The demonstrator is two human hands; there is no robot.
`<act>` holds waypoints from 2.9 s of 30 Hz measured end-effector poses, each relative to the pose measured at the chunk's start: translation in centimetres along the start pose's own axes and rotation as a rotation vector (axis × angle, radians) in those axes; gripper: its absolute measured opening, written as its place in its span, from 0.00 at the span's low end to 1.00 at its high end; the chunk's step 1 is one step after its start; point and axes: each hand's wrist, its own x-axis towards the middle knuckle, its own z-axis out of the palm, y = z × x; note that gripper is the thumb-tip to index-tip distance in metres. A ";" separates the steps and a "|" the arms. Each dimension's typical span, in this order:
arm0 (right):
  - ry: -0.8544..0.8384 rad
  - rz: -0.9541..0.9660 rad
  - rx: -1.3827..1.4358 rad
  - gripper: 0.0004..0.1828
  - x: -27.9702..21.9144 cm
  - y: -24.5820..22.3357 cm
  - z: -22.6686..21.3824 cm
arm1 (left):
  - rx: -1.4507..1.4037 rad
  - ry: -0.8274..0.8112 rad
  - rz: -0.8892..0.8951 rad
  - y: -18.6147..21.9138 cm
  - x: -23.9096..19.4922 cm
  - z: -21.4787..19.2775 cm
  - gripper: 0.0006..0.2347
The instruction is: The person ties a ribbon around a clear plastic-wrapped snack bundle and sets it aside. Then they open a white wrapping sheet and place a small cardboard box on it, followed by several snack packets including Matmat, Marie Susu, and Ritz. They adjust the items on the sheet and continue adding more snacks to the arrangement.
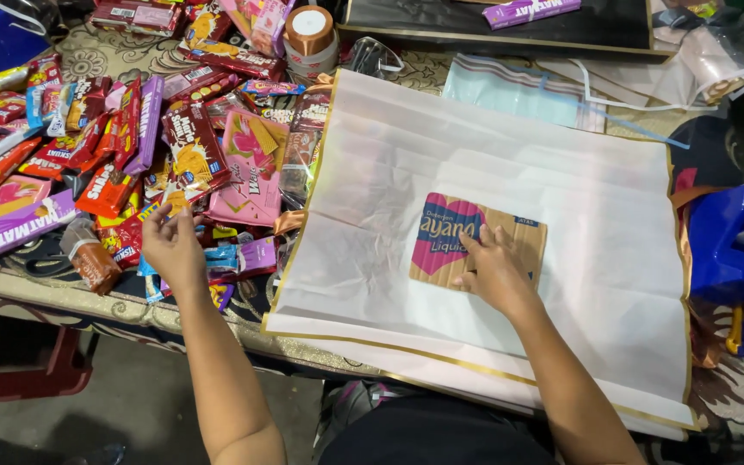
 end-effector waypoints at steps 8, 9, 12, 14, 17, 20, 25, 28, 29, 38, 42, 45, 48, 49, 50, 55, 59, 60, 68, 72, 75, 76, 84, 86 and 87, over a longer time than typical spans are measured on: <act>-0.018 0.020 0.011 0.43 -0.2 -0.4 -0.3 | -0.228 0.034 -0.338 -3.8 4.2 1.3 0.20; -0.014 0.019 0.011 0.43 -0.1 -0.4 -0.3 | -0.257 0.047 -0.417 -3.7 4.7 1.3 0.20; -0.015 0.033 0.021 0.43 -0.2 -0.5 -0.3 | -0.234 0.009 -0.447 -3.2 5.6 1.0 0.22; -0.011 0.031 0.026 0.43 -0.1 -0.4 -0.3 | -0.238 -0.014 -0.447 -2.4 5.7 1.3 0.23; -0.015 0.033 0.035 0.43 -0.1 -0.2 -0.1 | -0.222 -0.048 -0.436 -1.4 5.8 1.6 0.25; -0.017 0.033 0.034 0.43 0.0 0.0 0.3 | -0.193 -0.057 -0.429 -1.5 6.3 1.9 0.25; -0.012 0.037 0.044 0.42 -0.3 -0.2 -0.1 | -0.154 -0.071 -0.439 -4.2 7.6 2.5 0.25; -0.014 0.032 0.043 0.42 -0.2 0.0 0.2 | -0.152 -0.077 -0.443 -4.7 7.9 2.4 0.26; -0.013 0.034 0.048 0.43 -0.2 0.1 0.3 | -0.158 -0.082 -0.435 -4.8 7.9 2.4 0.25; -0.004 0.040 0.072 0.43 -0.4 -0.1 0.1 | -0.139 -0.107 -0.349 -3.7 6.1 1.3 0.21; 0.017 0.027 0.069 0.43 -0.4 0.2 0.4 | -0.006 -0.090 -0.214 -2.8 5.1 0.1 0.19; 0.007 0.028 0.055 0.43 -0.6 -0.2 -0.1 | 0.198 0.016 0.101 -0.7 3.0 -2.0 0.13; 0.004 0.031 0.047 0.42 -0.6 -0.3 -0.2 | 0.511 0.117 0.361 0.5 0.6 -4.1 0.08; 0.000 0.027 0.046 0.42 -0.6 -0.3 -0.3 | 0.515 0.119 0.358 0.4 -0.3 -4.7 0.08; -0.002 0.025 0.044 0.42 -0.7 -0.3 -0.3 | 0.653 0.051 0.424 0.3 -1.2 -5.3 0.08; -0.005 0.017 0.009 0.44 -0.6 0.2 0.0 | 0.731 -0.307 0.341 5.4 -6.6 -3.4 0.12; 0.003 0.018 0.045 0.43 -0.8 -0.2 -0.3 | 0.885 -0.478 0.390 6.4 -8.2 -2.6 0.21; 0.007 0.023 0.048 0.42 -0.8 -0.2 -0.3 | 0.927 -0.502 0.405 6.6 -8.4 -2.3 0.24; -0.007 0.028 0.063 0.42 -1.0 0.0 -0.1 | 1.034 -0.619 0.268 3.2 -5.5 -1.1 0.29; 0.010 0.035 0.083 0.41 -0.9 0.3 0.5 | 0.946 -0.672 0.221 2.2 -3.9 -1.3 0.32; 0.015 0.032 0.104 0.41 -0.9 0.2 0.4 | 0.851 -0.701 0.181 2.8 -3.5 -1.4 0.33; 0.014 0.032 0.102 0.41 -0.9 0.3 0.5 | 0.850 -0.701 0.180 3.1 -3.5 -1.6 0.33; 0.011 0.024 0.090 0.42 -0.8 0.6 0.8 | 0.819 -0.709 0.242 3.7 -3.9 -0.7 0.32; 0.019 0.034 0.102 0.42 -1.0 0.3 0.6 | 0.829 -0.708 0.251 4.1 -4.1 -0.3 0.31; 0.024 0.043 0.114 0.41 -1.1 0.1 0.4 | 0.839 -0.707 0.259 4.3 -4.2 -0.1 0.31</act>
